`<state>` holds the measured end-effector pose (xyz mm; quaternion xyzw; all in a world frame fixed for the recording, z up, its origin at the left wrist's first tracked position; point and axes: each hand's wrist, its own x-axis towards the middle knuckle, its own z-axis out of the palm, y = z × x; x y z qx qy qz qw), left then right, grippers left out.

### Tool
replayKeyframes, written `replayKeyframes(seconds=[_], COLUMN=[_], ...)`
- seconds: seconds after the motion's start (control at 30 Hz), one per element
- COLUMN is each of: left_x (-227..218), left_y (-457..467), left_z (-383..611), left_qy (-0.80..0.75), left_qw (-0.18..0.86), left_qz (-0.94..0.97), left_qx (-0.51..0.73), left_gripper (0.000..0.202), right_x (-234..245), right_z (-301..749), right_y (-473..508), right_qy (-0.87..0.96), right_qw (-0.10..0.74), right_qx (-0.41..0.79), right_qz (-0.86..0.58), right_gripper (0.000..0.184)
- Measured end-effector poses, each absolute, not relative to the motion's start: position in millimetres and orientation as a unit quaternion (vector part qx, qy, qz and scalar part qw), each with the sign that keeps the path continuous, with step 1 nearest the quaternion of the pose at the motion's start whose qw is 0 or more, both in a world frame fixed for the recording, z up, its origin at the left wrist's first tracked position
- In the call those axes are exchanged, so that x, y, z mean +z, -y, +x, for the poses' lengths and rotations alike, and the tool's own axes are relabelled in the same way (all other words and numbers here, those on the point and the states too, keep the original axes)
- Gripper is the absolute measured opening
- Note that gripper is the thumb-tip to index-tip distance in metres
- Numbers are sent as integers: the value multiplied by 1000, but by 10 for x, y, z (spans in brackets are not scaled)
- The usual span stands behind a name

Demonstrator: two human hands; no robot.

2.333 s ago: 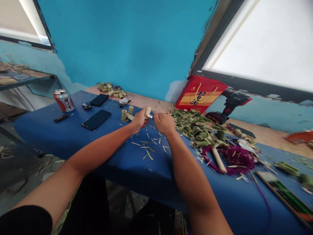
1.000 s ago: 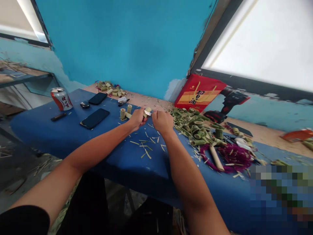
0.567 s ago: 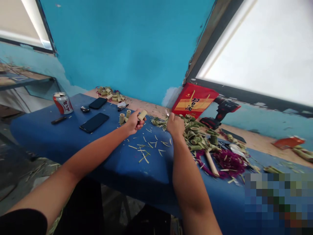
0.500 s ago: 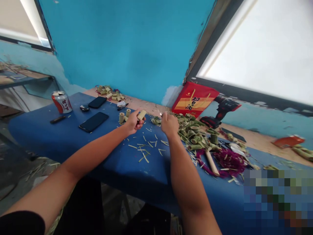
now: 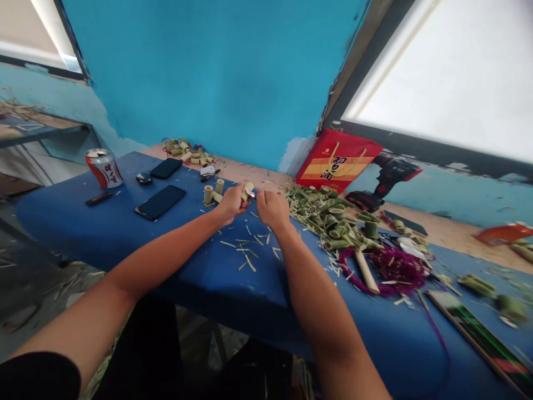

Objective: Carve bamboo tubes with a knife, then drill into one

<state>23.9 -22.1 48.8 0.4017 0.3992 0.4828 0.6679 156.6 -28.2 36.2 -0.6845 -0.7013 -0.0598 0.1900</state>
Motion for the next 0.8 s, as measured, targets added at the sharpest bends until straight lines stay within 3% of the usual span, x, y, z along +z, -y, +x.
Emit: replayKeyframes(seconds=[0.13,0.33,0.47,0.8], left_x=[457,472,515,459], left_y=[230,334,219,94], left_z=[239,339,232,178], left_qy=[-394,-341,-337,-354], left_qw=[657,686,719,675], left_qz=[443,438,397,392], left_qx=[465,470,461,515], left_gripper=[56,59,65,58], right_x=[386,425,411,404], right_z=[1686,2299,2190,1543], right_y=[192,12,66,324], right_qy=[670,483,554,701], right_qw=[204,258,276,210], right_qx=[-62,12,14,-86], right_qz=[-711,-837,-785,-676], right_gripper=[63,61,64,64])
